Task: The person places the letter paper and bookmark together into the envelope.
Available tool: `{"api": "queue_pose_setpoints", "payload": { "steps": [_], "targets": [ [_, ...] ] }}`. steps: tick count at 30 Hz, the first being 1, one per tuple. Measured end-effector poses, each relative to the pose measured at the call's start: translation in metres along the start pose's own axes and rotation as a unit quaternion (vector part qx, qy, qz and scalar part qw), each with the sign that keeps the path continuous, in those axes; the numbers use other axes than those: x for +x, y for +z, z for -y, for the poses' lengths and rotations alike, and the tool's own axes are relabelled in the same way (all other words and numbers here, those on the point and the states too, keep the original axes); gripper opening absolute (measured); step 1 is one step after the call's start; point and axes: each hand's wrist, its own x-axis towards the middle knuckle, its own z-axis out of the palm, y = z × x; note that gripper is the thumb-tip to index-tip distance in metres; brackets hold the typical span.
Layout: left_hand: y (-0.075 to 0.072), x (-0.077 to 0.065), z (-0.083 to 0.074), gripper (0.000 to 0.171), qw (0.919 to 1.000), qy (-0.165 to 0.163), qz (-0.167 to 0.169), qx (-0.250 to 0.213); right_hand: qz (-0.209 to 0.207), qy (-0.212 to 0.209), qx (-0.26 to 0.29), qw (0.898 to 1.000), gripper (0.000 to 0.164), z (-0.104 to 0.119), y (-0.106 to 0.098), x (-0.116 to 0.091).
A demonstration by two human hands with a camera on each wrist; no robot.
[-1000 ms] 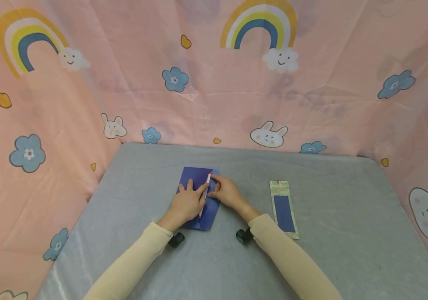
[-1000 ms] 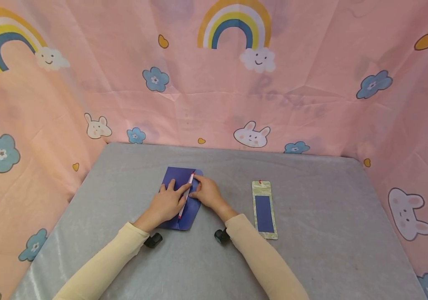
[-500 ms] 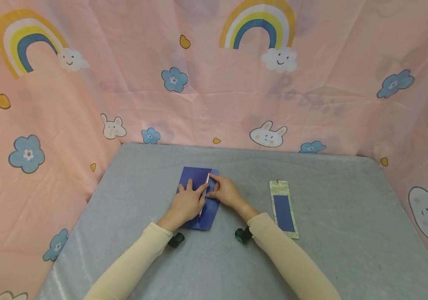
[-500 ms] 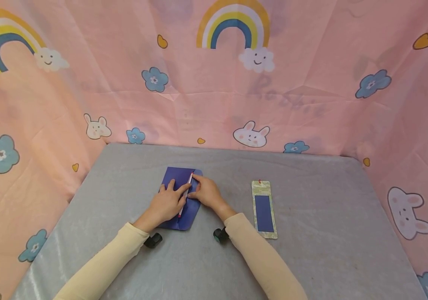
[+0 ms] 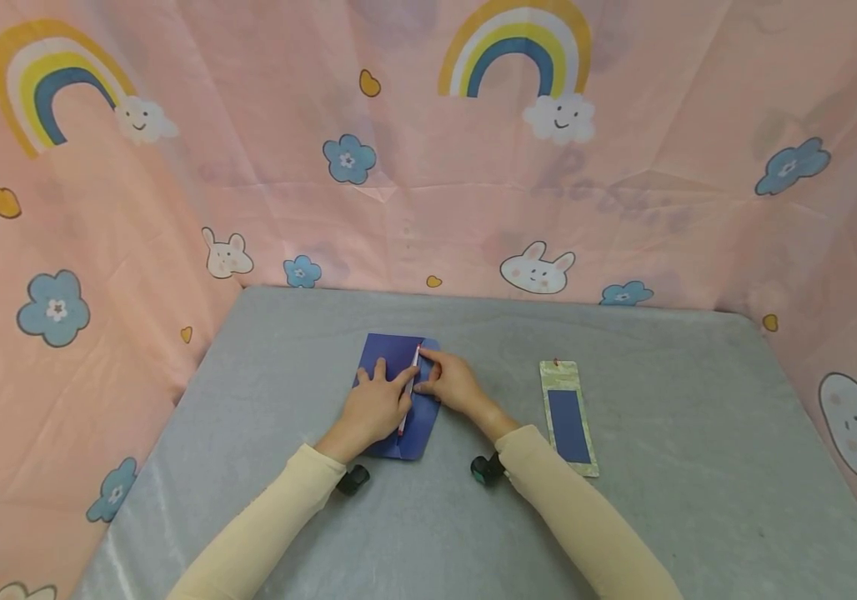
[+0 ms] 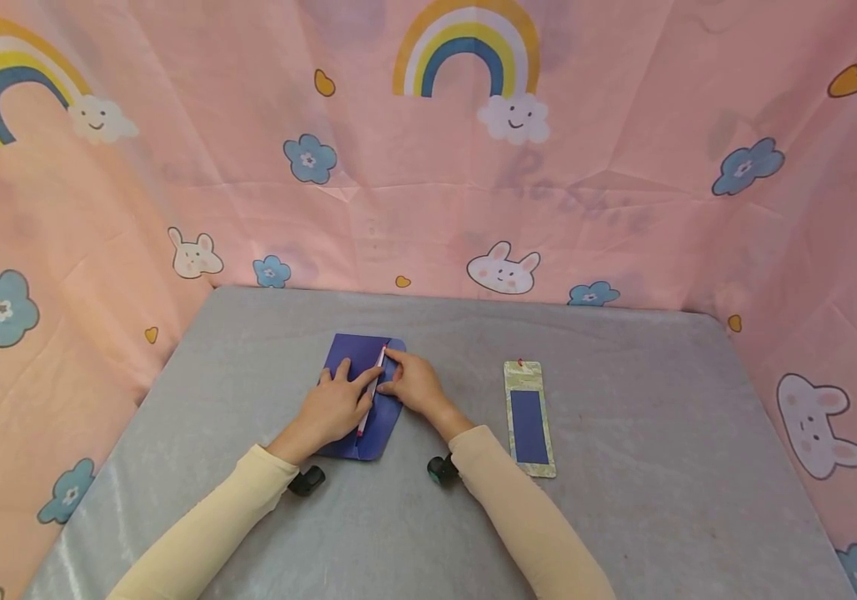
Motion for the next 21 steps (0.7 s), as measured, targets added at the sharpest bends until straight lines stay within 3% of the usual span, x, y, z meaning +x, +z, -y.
{"api": "queue_pose_setpoints", "payload": {
  "steps": [14, 21],
  "targets": [
    [-0.0002, 0.0, -0.0007, 0.045, 1.0, 0.005, -0.006, 0.005, -0.009, 0.003, -0.001, 1.0, 0.067, 0.0006, 0.0013, -0.0008],
    [0.0, -0.0009, 0.0, 0.044, 0.9998, 0.013, -0.017, 0.006, -0.024, -0.001, -0.049, 0.998, 0.066, 0.0033, 0.0038, -0.0002]
  ]
}}
